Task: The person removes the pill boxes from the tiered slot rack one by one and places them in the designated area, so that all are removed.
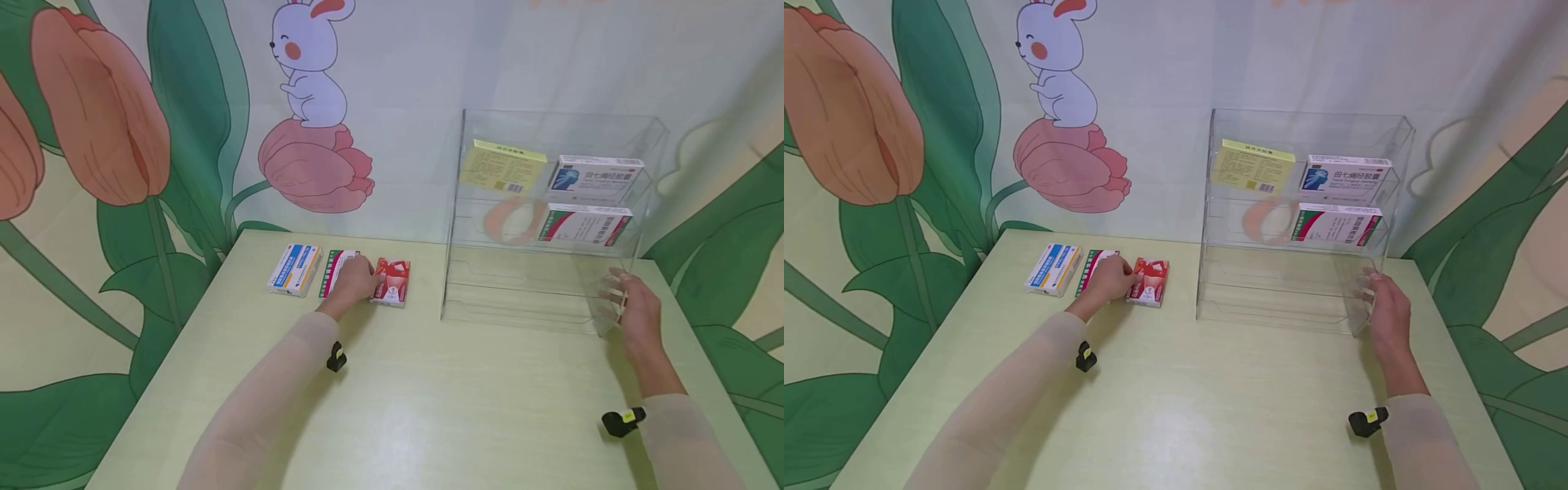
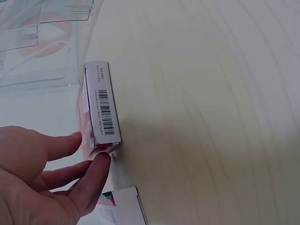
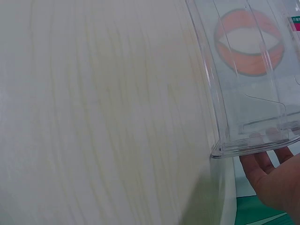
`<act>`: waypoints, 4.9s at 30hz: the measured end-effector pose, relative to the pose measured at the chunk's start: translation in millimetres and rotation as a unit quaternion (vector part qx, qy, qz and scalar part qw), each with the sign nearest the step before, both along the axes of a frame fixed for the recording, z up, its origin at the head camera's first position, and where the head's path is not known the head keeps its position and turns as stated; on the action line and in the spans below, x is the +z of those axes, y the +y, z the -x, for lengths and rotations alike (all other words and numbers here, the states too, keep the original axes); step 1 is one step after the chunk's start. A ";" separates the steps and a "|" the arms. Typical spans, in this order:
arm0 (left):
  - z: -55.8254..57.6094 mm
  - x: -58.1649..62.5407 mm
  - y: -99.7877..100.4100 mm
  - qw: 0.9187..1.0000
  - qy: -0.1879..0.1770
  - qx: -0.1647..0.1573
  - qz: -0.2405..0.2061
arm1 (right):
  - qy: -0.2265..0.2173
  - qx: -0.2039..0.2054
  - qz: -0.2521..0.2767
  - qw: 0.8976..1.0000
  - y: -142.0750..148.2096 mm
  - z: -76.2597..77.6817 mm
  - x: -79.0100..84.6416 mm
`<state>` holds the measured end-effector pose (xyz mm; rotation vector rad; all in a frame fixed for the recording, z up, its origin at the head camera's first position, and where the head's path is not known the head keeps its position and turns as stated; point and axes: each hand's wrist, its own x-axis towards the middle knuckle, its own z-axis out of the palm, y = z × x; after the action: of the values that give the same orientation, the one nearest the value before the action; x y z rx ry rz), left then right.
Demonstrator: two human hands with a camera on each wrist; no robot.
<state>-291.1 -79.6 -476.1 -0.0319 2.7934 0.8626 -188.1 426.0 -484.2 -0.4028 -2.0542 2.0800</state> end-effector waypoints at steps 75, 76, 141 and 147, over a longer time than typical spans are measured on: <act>-43.5 147.0 187.3 0.873 0.317 -0.371 0.002 | -0.003 0.019 -0.013 1.000 2.7 -3.1 -2.2; -42.4 145.9 191.6 0.869 0.325 -0.373 0.013 | -0.005 0.021 -0.014 1.000 3.1 -3.4 -3.4; -8.2 124.4 251.4 0.891 0.353 -0.232 0.164 | 0.028 0.021 0.017 0.999 -4.2 -6.6 7.7; -4.7 123.4 248.8 0.905 0.350 -0.209 0.124 | 0.030 0.023 0.020 0.999 -6.5 -6.6 9.9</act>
<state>-286.4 169.2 -352.7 0.9847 3.3188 0.4555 -181.5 419.5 -474.3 -0.2976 -2.0092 2.1357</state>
